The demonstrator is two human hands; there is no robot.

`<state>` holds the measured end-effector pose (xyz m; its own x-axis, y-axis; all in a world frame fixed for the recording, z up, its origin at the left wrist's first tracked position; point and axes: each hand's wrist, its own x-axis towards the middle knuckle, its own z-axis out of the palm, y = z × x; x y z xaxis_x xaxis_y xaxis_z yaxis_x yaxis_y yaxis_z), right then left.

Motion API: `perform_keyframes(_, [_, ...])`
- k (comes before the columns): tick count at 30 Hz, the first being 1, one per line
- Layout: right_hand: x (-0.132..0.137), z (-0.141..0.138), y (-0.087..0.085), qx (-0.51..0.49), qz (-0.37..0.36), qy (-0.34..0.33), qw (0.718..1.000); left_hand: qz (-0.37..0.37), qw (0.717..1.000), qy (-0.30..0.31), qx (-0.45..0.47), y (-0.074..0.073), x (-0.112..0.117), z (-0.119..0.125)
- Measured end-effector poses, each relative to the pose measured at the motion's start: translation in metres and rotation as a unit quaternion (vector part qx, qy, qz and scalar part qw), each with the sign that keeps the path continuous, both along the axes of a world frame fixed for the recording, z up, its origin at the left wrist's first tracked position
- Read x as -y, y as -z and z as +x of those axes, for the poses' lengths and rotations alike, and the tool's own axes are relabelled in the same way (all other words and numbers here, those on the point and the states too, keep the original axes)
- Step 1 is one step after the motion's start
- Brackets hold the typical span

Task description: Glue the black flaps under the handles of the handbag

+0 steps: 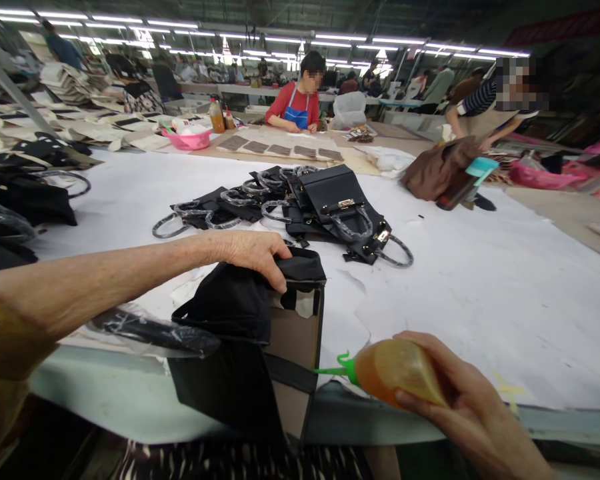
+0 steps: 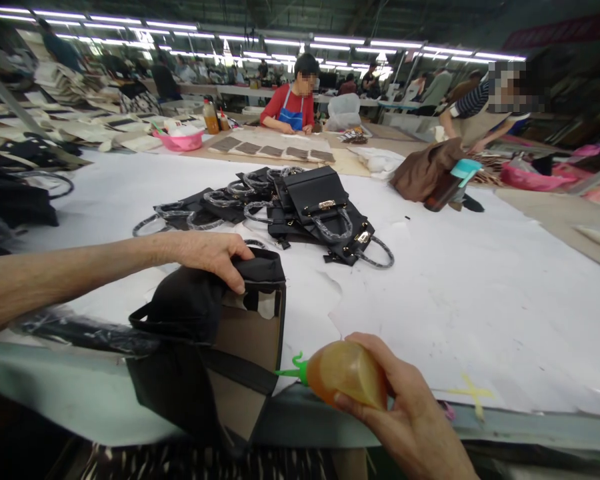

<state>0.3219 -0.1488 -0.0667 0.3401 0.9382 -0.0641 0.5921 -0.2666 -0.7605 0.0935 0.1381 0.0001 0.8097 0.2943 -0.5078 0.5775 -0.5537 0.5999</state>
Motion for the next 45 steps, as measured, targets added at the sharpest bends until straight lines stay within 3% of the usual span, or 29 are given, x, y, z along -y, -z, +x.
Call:
perform_keyframes(4, [0.002,-0.005,0.003,-0.051,-0.008,0.020,0.998,0.015,1.000,0.005,0.002,-0.003,0.004,-0.001])
perform_keyframes(10, [-0.002,-0.002,-0.002,-0.101,-0.029,-0.013,0.994,0.017,1.000,-0.006,-0.020,-0.018,0.022,-0.005])
perform_keyframes(14, [-0.006,0.001,-0.005,-0.146,-0.016,-0.019,0.989,0.019,0.999,-0.025,-0.019,-0.038,0.037,-0.013])
perform_keyframes(19, [-0.012,-0.003,-0.010,-0.253,0.009,0.050,0.966,0.059,0.997,-0.051,0.009,-0.071,0.044,-0.026])
perform_keyframes(23, [-0.028,-0.006,-0.007,-0.332,0.076,0.064,0.938,0.134,0.989,-0.060,0.029,-0.093,0.042,-0.032])
perform_keyframes(26, [-0.044,-0.003,0.001,-0.357,0.118,0.073,0.924,0.241,0.968,-0.056,0.051,-0.099,0.044,-0.032])
perform_keyframes(29, [-0.059,-0.001,0.009,-0.348,0.146,0.076,0.923,0.352,0.933,-0.020,0.070,-0.089,0.050,-0.031])
perform_keyframes(33, [-0.072,-0.005,0.015,-0.322,0.158,0.078,0.930,0.438,0.899,0.003,0.021,-0.057,0.063,-0.032])
perform_keyframes(38, [-0.079,-0.010,0.021,-0.274,0.149,0.069,0.948,0.464,0.886,-0.018,-0.010,-0.027,0.073,-0.031])
perform_keyframes(45, [-0.082,-0.005,0.030,-0.208,0.141,0.073,0.965,0.459,0.888,-0.027,-0.005,-0.016,0.070,-0.032])
